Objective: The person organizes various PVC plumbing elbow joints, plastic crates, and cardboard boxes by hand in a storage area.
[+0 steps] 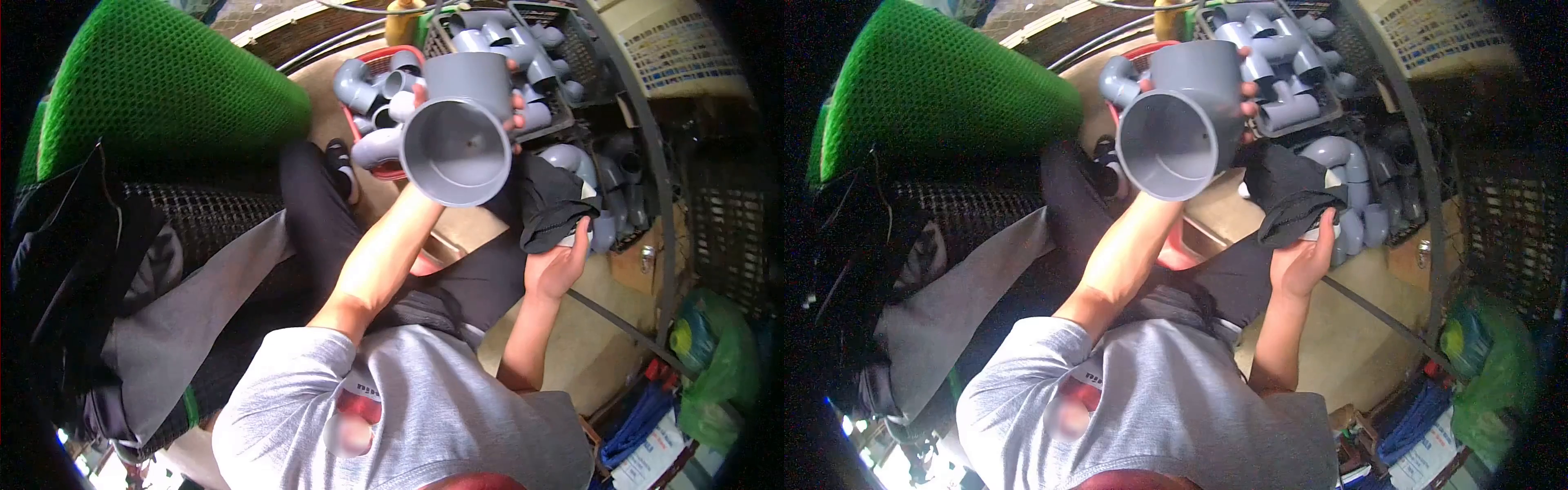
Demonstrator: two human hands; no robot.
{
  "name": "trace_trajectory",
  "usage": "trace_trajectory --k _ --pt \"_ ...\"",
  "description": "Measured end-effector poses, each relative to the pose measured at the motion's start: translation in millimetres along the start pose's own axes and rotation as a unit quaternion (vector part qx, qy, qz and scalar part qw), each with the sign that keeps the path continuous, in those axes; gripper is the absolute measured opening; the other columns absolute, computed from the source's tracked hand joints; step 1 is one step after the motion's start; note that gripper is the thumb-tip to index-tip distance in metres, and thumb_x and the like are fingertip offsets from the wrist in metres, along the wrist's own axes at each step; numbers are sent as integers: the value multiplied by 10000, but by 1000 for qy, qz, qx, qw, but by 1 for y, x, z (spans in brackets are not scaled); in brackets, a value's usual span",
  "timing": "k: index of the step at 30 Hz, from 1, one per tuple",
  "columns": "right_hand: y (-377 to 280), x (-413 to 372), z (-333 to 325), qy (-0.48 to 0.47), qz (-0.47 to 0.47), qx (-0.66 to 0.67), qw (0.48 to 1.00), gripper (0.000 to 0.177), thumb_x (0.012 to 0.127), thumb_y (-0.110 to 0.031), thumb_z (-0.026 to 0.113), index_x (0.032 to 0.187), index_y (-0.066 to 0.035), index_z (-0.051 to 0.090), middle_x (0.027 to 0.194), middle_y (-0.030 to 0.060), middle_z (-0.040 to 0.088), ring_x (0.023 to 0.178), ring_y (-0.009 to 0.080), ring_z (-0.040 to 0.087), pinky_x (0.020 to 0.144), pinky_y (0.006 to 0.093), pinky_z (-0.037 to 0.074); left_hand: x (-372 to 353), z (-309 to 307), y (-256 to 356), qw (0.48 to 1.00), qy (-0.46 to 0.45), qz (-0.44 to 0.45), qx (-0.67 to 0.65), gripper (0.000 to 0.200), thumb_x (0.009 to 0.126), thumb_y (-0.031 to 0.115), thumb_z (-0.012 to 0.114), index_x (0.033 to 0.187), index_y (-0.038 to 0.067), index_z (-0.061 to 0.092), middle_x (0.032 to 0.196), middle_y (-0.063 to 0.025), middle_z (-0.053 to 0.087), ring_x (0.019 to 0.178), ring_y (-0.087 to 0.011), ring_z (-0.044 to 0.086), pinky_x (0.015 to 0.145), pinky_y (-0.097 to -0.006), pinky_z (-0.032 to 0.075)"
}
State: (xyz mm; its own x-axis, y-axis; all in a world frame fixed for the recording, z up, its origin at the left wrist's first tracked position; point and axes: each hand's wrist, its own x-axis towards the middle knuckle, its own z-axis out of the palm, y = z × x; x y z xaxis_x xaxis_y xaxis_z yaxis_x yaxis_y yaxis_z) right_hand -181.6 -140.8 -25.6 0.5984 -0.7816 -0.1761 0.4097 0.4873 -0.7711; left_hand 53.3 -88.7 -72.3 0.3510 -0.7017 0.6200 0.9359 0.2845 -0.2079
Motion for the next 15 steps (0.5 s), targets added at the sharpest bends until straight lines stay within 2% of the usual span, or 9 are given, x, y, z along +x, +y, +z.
trace_trajectory --k 1,2,3,5,6,8,12,13,15 --pt "-4 -3 -9 -33 -14 13 999 524 1114 -370 456 1482 0 498 1472 115 579 1351 270 548 1164 436 393 10 -25 -6 999 -16 -28 -22 1197 835 737 718 1629 22 178 1424 -368 489 1280 -483 575 1007 -672 532" --pt "-10 -6 -12 -64 -27 26 997 507 1113 -367 461 1472 -13 513 1455 102 593 1331 254 561 1147 430 406 22 -31 -21 998 -36 -32 -27 1193 843 780 668 1629 22 188 1412 -371 504 1269 -489 585 1016 -632 540" --pt "-15 -10 -13 -10 -45 -3 999 486 1111 -370 472 1459 -36 531 1428 79 611 1294 230 580 1107 422 434 26 -35 -34 998 -22 -38 -39 1189 839 797 654 1624 22 211 1415 -376 503 1263 -489 591 1012 -605 550" --pt "-25 -16 -19 -7 -64 2 998 496 1110 -377 476 1463 -33 528 1432 85 607 1304 238 576 1117 425 430 29 -42 -59 995 -6 -52 -84 1192 819 845 620 1611 25 271 1412 -392 506 1266 -485 598 1005 -547 560" --pt "-29 -20 -21 -8 -73 15 997 506 1109 -385 479 1468 -30 524 1437 91 603 1314 246 572 1127 429 427 27 -48 -65 994 -6 -54 -93 1192 819 845 620 1611 25 271 1412 -392 506 1266 -485 598 1005 -547 560" --pt "-34 -24 -23 31 -95 -6 995 518 1109 -393 482 1476 -30 518 1443 101 598 1335 260 561 1152 435 414 15 -63 -77 983 -14 -92 -159 1206 837 682 753 1627 10 139 1440 -384 420 1364 -528 480 1083 -638 497" --pt "-35 -29 -27 79 -120 -42 989 518 1112 -380 473 1488 -25 504 1473 111 578 1363 277 544 1179 443 394 -25 -83 -98 977 29 -107 -183 1174 869 749 654 1635 1 170 1447 -422 437 1341 -524 519 1093 -567 506" --pt "-33 -29 -28 97 -118 -52 987 514 1113 -373 469 1491 -26 500 1482 112 572 1368 280 541 1185 446 388 -40 -85 -99 976 77 -108 -175 1184 863 798 610 1631 -5 200 1438 -433 447 1333 -529 523 1096 -553 504" --pt "-29 -29 -29 103 -107 -51 988 516 1114 -370 465 1496 -24 492 1492 113 562 1373 281 535 1188 449 384 -50 -79 -98 968 108 -112 -198 1201 854 824 590 1631 -5 202 1450 -435 436 1332 -533 522 1089 -559 506"
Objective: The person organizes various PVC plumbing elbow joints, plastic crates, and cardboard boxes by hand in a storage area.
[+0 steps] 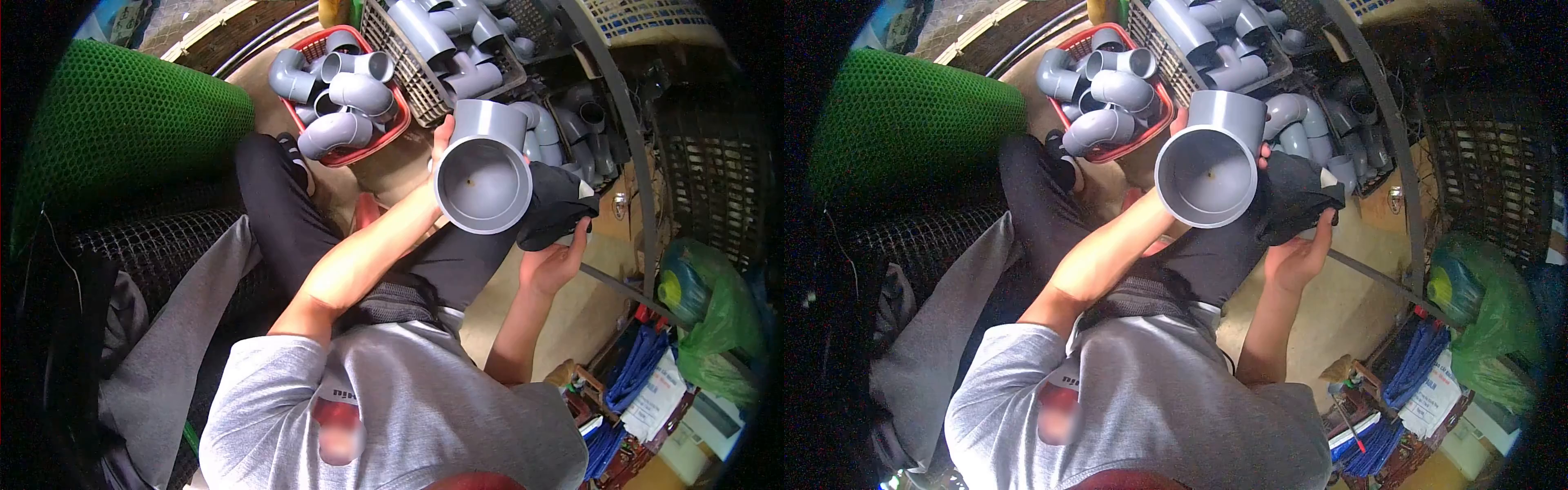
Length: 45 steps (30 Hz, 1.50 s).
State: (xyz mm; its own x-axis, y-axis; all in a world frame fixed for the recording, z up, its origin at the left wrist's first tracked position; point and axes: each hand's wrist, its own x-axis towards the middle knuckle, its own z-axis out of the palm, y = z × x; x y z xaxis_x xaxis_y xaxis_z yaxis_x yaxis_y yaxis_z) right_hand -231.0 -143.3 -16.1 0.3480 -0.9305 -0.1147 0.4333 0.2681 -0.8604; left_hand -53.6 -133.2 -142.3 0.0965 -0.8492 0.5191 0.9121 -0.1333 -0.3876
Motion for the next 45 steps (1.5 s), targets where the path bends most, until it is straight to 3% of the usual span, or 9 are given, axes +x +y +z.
trace_trajectory --k 10,12,15,21,29,33,37,43,45 --pt "24 7 20 99 -47 -97 989 559 1093 -374 447 1420 71 530 1418 162 598 1304 301 577 1142 465 418 -21 8 25 999 49 -12 -16 1152 843 852 552 1606 22 317 1481 -398 466 1355 -487 534 1122 -578 463" --pt "19 -3 17 -38 -133 -198 970 546 1068 -357 461 1350 95 582 1340 172 645 1252 316 615 1111 475 449 -37 2 32 987 141 34 71 1113 860 830 550 1596 22 338 1480 -349 496 1343 -446 556 1128 -555 465" --pt "9 16 63 -364 -355 -448 735 456 1029 -271 485 1210 107 664 1159 228 722 1146 383 689 994 428 551 -42 38 21 855 354 118 361 928 911 693 600 1538 31 428 1416 -217 596 1273 -323 622 1101 -461 492" --pt "68 10 42 -164 -118 -435 878 258 1081 -106 515 1314 2 497 1025 95 630 857 165 635 747 313 511 -43 78 39 554 386 269 687 630 862 327 807 1328 9 526 1183 -109 642 1057 -197 625 951 -355 503" --pt "77 24 66 -4 123 -148 981 312 1129 -298 496 1016 -43 635 902 -29 618 845 58 539 748 226 432 -44 135 52 184 -61 183 964 1140 645 429 990 1503 -33 397 1315 -271 646 1163 -426 684 1001 -522 546" --pt "89 7 35 -70 -66 -374 922 233 1100 -238 549 992 -34 578 895 27 674 788 101 604 687 284 464 -51 118 33 304 93 269 909 1150 612 499 984 1489 -23 453 1340 -208 623 1210 -335 648 1053 -435 512" --pt "80 8 23 -276 -417 -477 723 328 853 -85 836 1006 11 562 822 180 606 742 383 649 655 435 522 -53 106 14 612 362 321 626 798 803 401 822 1408 -1 493 1305 -133 603 1158 -239 616 1017 -386 492" --pt "58 57 5 -513 -422 -414 623 367 849 -189 851 895 -4 537 821 161 621 699 344 643 623 430 516 -61 113 -4 614 447 295 580 711 869 402 786 1389 12 499 1274 -120 600 1136 -216 589 1010 -365 475" --pt "91 31 8 -352 -363 -449 736 316 888 -178 815 899 -2 552 831 183 628 707 375 646 623 434 518 -59 120 -3 417 366 348 756 737 852 378 823 1391 2 491 1279 -124 601 1144 -222 593 1016 -377 474"
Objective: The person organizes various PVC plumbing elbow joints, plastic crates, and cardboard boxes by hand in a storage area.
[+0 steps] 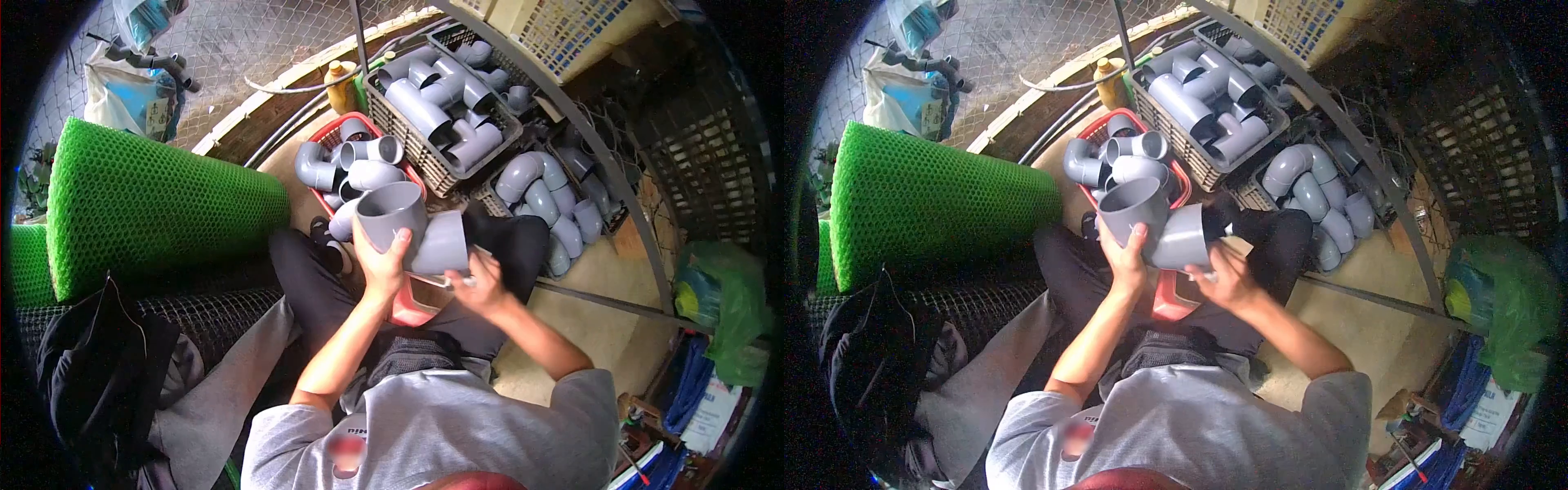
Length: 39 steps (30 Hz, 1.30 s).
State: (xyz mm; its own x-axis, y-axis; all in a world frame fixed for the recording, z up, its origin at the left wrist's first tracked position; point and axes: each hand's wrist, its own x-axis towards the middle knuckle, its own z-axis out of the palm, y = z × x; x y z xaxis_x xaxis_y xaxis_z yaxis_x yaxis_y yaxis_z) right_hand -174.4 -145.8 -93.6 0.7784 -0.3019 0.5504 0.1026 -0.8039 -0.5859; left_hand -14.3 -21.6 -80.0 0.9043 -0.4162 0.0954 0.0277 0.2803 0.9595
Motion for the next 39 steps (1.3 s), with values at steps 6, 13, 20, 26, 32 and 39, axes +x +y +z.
trace_trajectory --k 6,13,20,26,32,39 --pt "-35 13 25 47 383 289 876 235 944 -157 793 1052 31 703 889 22 724 787 66 631 668 262 509 18 -51 -38 964 -159 193 87 1241 671 464 967 1560 -28 255 1453 -236 502 1340 -340 549 1147 -461 424" --pt "11 -40 3 172 565 349 727 275 939 -166 811 1135 3 720 897 -25 659 757 61 586 682 244 485 26 -96 -72 952 -58 128 273 1103 630 309 992 1517 46 393 1353 -211 627 1255 -326 631 1092 -444 491" --pt "33 -39 -26 256 582 521 570 631 875 -145 680 1468 17 538 1408 106 601 1307 231 566 1120 359 437 188 -135 -115 871 107 -32 478 1105 634 462 968 1486 -13 447 1257 -280 655 1162 -389 664 990 -470 532" --pt "37 -3 -25 241 539 571 571 594 887 -152 594 1468 -37 554 1405 72 637 1266 229 607 1115 365 438 299 -132 -188 749 0 -135 649 1384 679 665 878 1671 131 74 1402 -316 540 1292 -457 578 1050 -549 504" --pt "43 22 -18 213 501 611 575 655 870 -151 532 1510 -17 500 1426 119 625 1289 258 601 1134 380 429 278 -151 -257 748 -113 -47 653 1118 819 344 790 1683 199 96 1436 -364 477 1279 -532 518 1097 -558 448" --pt "58 43 0 169 475 660 557 721 886 -210 492 1568 9 411 1518 163 556 1349 288 567 1163 403 408 257 -150 -212 846 -205 -33 491 801 900 380 759 1583 123 429 1531 -267 479 1378 -431 506 1145 -493 428"
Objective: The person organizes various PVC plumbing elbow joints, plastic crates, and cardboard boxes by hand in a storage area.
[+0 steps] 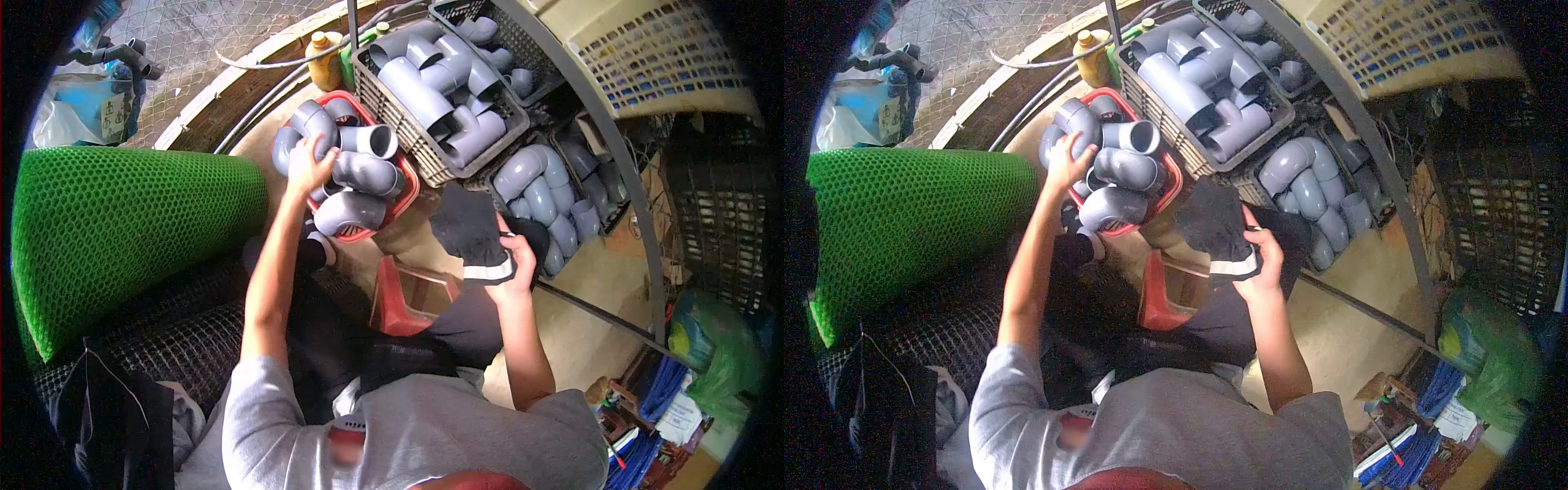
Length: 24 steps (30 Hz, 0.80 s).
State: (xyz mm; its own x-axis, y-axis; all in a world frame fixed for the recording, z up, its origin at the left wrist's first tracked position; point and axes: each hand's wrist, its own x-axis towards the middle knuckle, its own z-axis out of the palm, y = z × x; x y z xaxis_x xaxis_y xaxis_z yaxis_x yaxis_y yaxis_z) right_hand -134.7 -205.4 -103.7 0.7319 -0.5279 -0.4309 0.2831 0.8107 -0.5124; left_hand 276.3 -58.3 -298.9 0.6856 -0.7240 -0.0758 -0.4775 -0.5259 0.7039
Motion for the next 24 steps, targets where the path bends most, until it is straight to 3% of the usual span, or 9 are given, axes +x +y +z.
trace_trajectory --k 3,5,7,8,9,13,17,22,24 --pt "18 25 19 15 21 -69 997 680 978 -253 512 1591 6 371 1571 143 494 1397 262 520 1186 409 382 -68 -17 92 883 -194 -24 -428 715 958 351 751 1554 83 462 1492 -195 540 1428 -303 484 1164 -422 412" --pt "33 45 38 3 74 -103 992 687 996 -247 562 1603 0 353 1554 133 493 1391 246 515 1186 398 378 -96 0 120 851 -225 94 -465 716 949 274 783 1554 74 456 1486 -152 548 1424 -241 474 1159 -392 411" --pt "41 74 45 -69 77 -220 970 654 1013 -135 602 1612 -35 360 1449 125 565 1289 192 563 1114 361 434 -103 12 135 848 -216 99 -474 663 935 190 801 1512 57 504 1405 -109 612 1320 -194 553 1102 -362 457" --pt "36 85 50 -77 66 -367 925 658 1008 -153 623 1606 -37 372 1406 103 600 1245 172 588 1074 338 464 -100 18 129 822 -265 -28 -503 489 932 128 794 1378 35 617 1237 -66 698 1130 -156 644 989 -325 518" --pt "30 96 53 -84 56 -505 857 663 1003 -170 643 1599 -39 384 1363 80 635 1201 153 613 1034 315 494 -96 22 120 818 -264 -29 -509 489 932 128 794 1378 35 617 1237 -66 698 1130 -156 644 989 -325 518" --pt "-19 159 29 7 -34 -451 892 497 1024 -121 630 1487 -6 489 1236 160 706 1023 208 728 817 321 612 -73 14 73 913 -86 -20 -397 255 896 66 726 1147 33 703 955 -15 698 905 -117 639 848 -297 524" --pt "-121 270 -29 83 -130 -490 858 392 1047 -152 585 1398 17 548 1236 203 696 1100 278 722 883 397 632 -62 -18 57 907 5 -120 -404 181 944 96 684 1109 24 671 960 2 656 920 -99 594 867 -287 491" --pt "-205 435 -90 192 -117 -517 826 350 1031 -217 614 1308 -4 598 1178 172 703 1073 281 720 858 419 640 -64 -15 50 922 -43 -143 -357 163 967 72 675 1101 4 614 938 -36 632 894 -114 556 840 -296 477" --pt "-210 485 -80 235 -104 -615 746 333 1013 -230 618 1290 -46 631 1146 130 720 1077 257 718 832 406 631 -61 -11 48 928 -61 -123 -346 167 949 56 689 1082 -4 606 898 -78 607 909 -144 554 849 -320 476"
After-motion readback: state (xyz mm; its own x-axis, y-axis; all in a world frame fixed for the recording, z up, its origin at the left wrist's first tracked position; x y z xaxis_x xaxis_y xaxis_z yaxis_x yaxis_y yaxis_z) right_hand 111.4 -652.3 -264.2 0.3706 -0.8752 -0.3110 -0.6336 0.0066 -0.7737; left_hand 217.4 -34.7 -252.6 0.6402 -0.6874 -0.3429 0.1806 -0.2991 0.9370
